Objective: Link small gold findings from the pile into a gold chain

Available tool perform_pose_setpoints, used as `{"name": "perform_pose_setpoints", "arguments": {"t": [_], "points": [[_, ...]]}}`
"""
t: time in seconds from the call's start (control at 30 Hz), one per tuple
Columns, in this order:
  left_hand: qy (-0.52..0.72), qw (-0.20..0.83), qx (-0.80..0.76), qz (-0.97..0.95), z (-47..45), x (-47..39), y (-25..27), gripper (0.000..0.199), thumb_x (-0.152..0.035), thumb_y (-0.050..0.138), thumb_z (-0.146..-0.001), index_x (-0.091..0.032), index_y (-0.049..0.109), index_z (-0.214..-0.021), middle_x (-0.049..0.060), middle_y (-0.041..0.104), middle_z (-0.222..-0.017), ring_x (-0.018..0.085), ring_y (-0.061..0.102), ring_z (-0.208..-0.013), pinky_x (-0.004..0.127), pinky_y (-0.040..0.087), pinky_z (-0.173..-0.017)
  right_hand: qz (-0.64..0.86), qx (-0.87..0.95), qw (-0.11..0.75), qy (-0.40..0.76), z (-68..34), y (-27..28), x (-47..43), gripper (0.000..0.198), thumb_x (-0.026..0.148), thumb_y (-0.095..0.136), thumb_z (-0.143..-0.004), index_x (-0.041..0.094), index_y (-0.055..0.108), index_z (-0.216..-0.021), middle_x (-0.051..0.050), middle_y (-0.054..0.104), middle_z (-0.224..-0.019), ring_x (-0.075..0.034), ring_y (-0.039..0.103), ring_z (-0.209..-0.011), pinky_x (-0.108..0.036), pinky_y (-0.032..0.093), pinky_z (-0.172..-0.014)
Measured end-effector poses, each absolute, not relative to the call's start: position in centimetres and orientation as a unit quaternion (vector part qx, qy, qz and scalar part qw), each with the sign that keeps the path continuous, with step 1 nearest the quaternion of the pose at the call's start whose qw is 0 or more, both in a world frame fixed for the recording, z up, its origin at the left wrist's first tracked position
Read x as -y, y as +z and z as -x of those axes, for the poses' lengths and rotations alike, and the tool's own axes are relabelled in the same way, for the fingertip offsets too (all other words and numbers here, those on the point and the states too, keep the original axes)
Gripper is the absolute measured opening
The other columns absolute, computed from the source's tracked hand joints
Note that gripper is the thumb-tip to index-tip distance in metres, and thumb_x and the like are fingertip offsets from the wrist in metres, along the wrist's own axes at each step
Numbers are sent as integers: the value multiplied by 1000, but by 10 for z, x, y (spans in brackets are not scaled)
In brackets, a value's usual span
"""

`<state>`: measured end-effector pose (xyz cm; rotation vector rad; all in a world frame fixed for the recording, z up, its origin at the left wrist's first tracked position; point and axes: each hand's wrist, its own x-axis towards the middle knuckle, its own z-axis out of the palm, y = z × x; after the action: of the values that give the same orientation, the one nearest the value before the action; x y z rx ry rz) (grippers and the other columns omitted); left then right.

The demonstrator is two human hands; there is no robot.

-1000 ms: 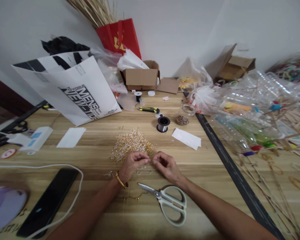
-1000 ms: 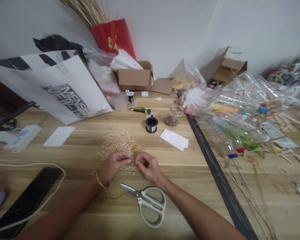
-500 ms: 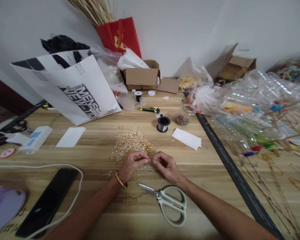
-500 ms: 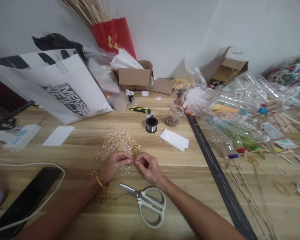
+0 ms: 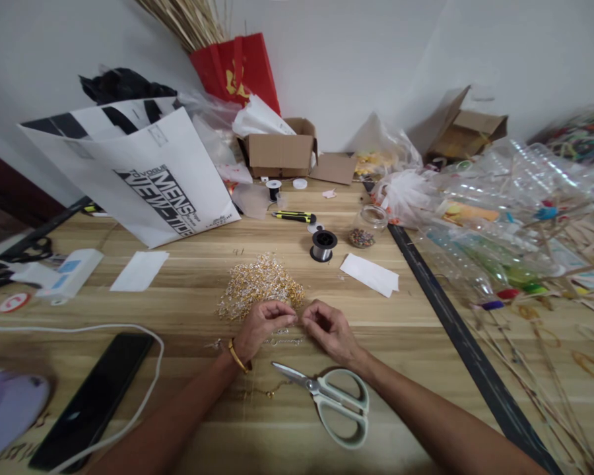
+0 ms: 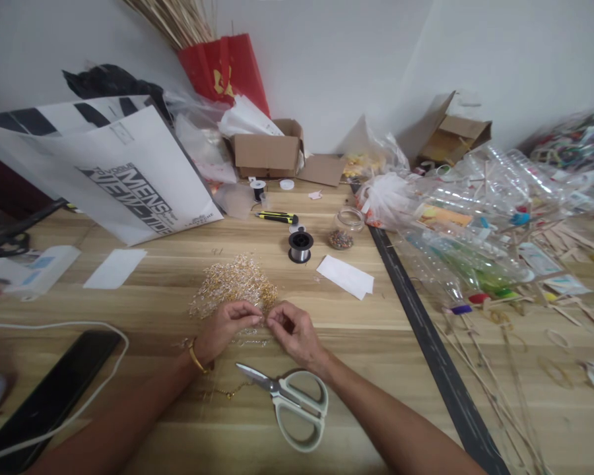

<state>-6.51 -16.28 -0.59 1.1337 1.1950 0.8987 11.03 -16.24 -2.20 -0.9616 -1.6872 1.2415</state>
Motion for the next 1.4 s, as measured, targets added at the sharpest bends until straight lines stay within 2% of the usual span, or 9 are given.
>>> {"name": "perform_pose_setpoints", "arguments": {"t": [0.6,1.4], "points": [[384,595,-498,-500,67,163,-10,18,-27,71,-62,-12,66,-72,2,66,-66,12,56,-62,22,44,-60,381,666,398,502,-109,-22,162,23,37,55,-82,16,55,-73,1,48,-62,-10,41,-55,-21,33,-49],[394,602,-490,-493,68,161,-14,12,-21,68,-66,-12,65,-72,1,64,-65,11,56,-62,21,44,-62,354,715,414,439,-111,-23,165,16,28,53,-85,16,57,-75,-1,52,-68,-11,46,-59,-22,37,-53]]}}
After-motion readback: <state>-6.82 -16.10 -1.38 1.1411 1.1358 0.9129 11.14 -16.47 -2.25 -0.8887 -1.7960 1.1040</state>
